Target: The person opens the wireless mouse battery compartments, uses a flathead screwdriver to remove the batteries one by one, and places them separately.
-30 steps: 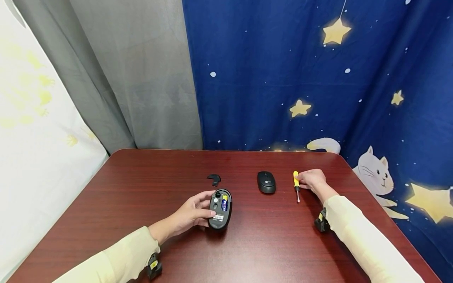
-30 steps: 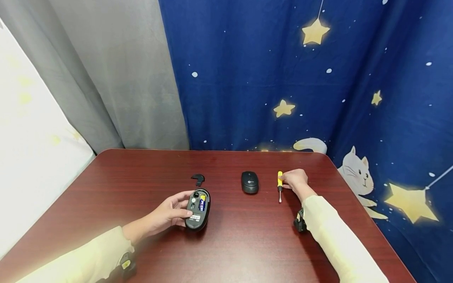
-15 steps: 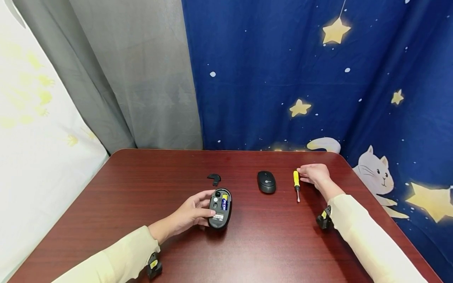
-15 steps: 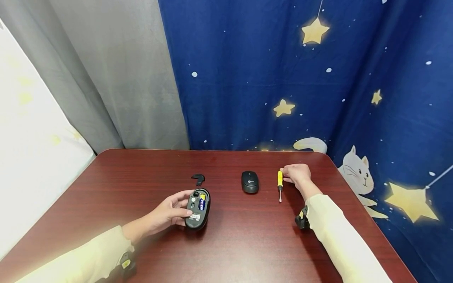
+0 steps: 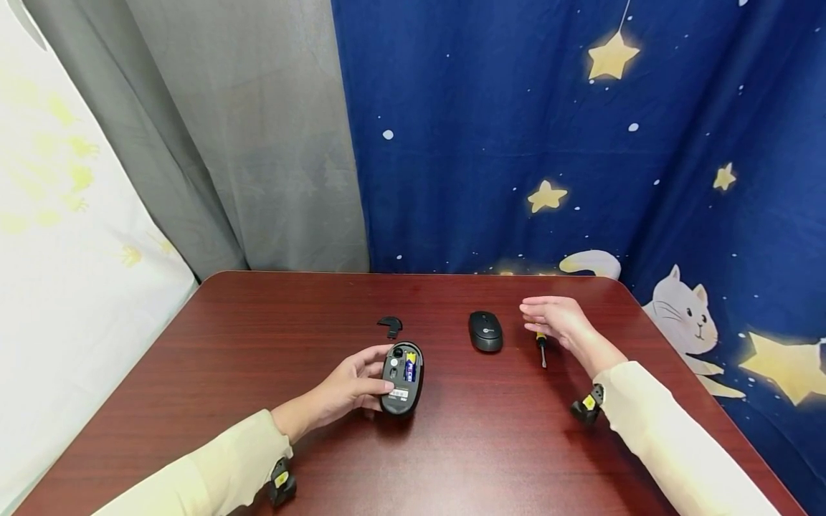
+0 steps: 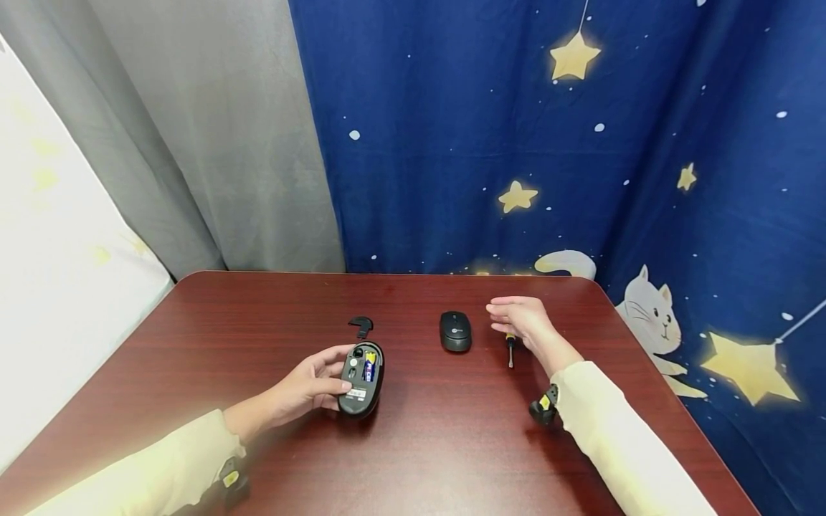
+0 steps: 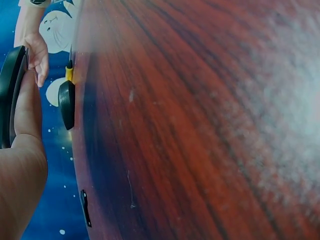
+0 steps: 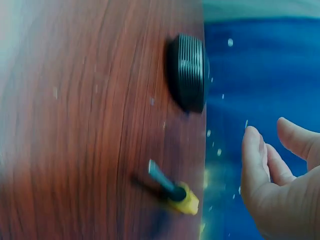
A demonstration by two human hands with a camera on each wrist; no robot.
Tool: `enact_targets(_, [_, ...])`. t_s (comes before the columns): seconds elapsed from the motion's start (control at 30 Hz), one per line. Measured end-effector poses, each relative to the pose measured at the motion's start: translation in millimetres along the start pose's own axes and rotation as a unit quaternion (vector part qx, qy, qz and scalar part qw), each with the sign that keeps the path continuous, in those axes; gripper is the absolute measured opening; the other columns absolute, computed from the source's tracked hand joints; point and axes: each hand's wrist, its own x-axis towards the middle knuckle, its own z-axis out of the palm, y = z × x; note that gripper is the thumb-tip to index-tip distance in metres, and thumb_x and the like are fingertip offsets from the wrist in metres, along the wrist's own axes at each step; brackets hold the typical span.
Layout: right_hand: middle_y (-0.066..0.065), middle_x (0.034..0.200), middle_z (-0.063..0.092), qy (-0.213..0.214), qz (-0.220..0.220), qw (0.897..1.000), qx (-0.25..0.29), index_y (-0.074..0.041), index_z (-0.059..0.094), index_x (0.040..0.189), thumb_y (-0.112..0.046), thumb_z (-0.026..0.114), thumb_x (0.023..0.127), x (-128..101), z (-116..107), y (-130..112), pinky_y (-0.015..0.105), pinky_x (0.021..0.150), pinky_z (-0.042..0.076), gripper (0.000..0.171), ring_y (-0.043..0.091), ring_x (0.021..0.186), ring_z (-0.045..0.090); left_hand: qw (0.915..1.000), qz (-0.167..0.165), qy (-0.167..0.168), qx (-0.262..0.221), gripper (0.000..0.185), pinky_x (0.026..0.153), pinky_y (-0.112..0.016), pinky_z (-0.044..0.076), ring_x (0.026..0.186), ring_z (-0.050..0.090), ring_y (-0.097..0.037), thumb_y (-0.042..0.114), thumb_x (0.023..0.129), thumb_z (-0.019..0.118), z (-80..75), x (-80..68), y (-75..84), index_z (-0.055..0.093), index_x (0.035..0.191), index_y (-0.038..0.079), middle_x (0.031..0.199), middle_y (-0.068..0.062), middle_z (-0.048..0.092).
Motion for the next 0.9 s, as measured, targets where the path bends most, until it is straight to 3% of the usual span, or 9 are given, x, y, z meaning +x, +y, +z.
enact_targets(0.2, [0.004,0.099,0.068,-0.057,-0.021,0.998,0.019,0.016,0.046,0.133,0.003,0.063,0.091,-6.9,25.1,-1.3,0.042,0.088,0.051,0.047,0.015,0.088,0.068,1.0,0.003,-0.004,0.0,0.071,0.077,-0.045,0.056,0.098,0.066,-0.029,-0.006,0.087,0.063,1.0,0.2,0.1,0.026,0.148,-0.002,0.127,-0.023,0.055])
enact_targets(0.47, [0.021,0.121,0.061,-0.128,-0.032,0.991,0.012,0.015,0.048,0.132,0.0,0.065,0.089,-19.9,57.8,-6.7,0.045,0.092,0.049,0.049,0.026,0.099,0.065,1.0,-0.006,0.002,-0.002,0.071,0.076,-0.045,0.056,0.097,0.066,-0.029,-0.005,0.087,0.063,2.6,1.1,0.0,0.027,0.148,-0.001,0.127,-0.024,0.055])
enact_targets(0.6, [0.018,0.12,0.061,-0.156,-0.042,0.987,0.001,0.013,0.05,0.131,-0.002,0.067,0.089,-21.8,71.5,-8.4,0.041,0.089,0.052,0.048,0.024,0.101,0.064,0.9999,-0.013,0.003,-0.002,0.071,0.076,-0.045,0.056,0.097,0.066,-0.03,-0.004,0.087,0.064,3.4,1.3,0.2,0.029,0.148,0.002,0.128,-0.023,0.055])
enact_targets(0.9, [0.013,0.105,0.068,-0.236,-0.088,0.968,-0.014,0.014,0.056,0.123,-0.001,0.069,0.086,-24.4,97.7,-8.2,0.041,0.084,0.054,0.042,0.024,0.095,0.066,0.9997,-0.022,0.007,-0.006,0.072,0.074,-0.045,0.056,0.096,0.066,-0.03,-0.003,0.086,0.066,5.4,1.2,-0.6,0.029,0.148,0.003,0.127,-0.023,0.056])
